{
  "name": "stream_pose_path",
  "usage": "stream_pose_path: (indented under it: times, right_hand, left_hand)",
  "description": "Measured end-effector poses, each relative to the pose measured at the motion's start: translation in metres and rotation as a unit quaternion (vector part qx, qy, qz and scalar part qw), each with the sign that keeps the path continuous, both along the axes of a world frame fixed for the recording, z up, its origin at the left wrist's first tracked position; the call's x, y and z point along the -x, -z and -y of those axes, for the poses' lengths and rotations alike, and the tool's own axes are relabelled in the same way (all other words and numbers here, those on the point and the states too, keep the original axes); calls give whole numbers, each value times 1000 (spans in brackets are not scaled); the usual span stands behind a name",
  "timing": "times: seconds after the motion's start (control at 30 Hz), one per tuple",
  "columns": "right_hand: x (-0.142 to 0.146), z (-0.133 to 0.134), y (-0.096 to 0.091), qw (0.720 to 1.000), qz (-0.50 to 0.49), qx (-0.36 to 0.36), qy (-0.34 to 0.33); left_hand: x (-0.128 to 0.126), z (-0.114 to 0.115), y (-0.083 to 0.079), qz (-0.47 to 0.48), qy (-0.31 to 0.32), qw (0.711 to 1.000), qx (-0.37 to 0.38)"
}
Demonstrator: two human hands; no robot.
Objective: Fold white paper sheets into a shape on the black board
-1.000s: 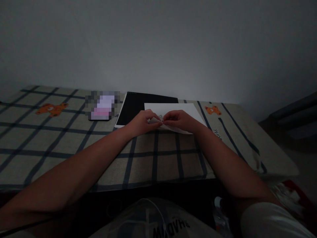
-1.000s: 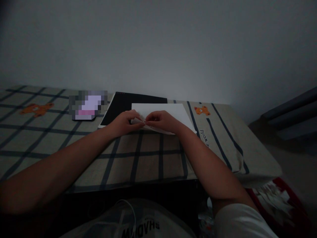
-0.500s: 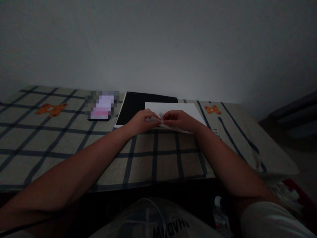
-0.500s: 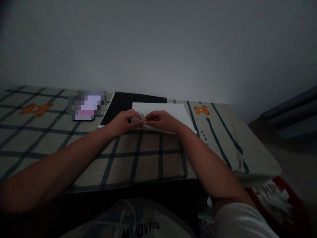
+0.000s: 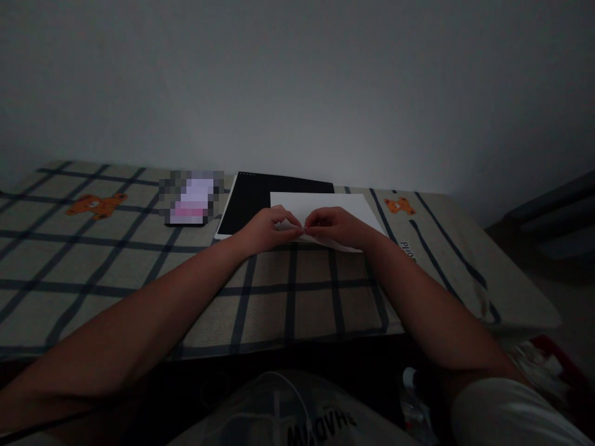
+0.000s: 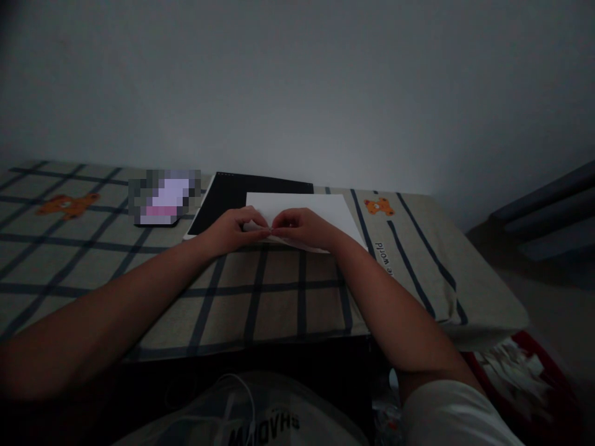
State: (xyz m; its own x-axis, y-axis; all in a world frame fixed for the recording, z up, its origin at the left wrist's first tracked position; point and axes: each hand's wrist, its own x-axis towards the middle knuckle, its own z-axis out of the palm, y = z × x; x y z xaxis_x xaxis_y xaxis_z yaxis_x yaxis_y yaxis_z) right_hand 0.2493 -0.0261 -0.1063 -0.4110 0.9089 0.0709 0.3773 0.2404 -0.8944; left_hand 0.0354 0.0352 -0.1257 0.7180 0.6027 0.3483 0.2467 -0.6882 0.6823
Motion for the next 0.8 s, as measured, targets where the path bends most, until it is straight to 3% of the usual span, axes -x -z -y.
stream_pose_path:
  times: [0.13, 0.27, 0.5, 0.8]
  right_hand:
    - [-1, -2, 3, 1000, -21, -20, -4]
    - [-3, -2, 2, 1000, -12, 22, 14]
    - [-3, -1, -1, 999, 24, 29, 6]
    - [-1, -2, 6, 1000, 19, 8, 0]
  left_hand:
    - [0, -2, 1, 20, 6, 1000, 23]
    - [0, -2, 2, 34, 4, 999, 8]
    - [1, 4, -7, -30, -1, 999, 37]
    - [1, 5, -10, -50, -4, 999, 10]
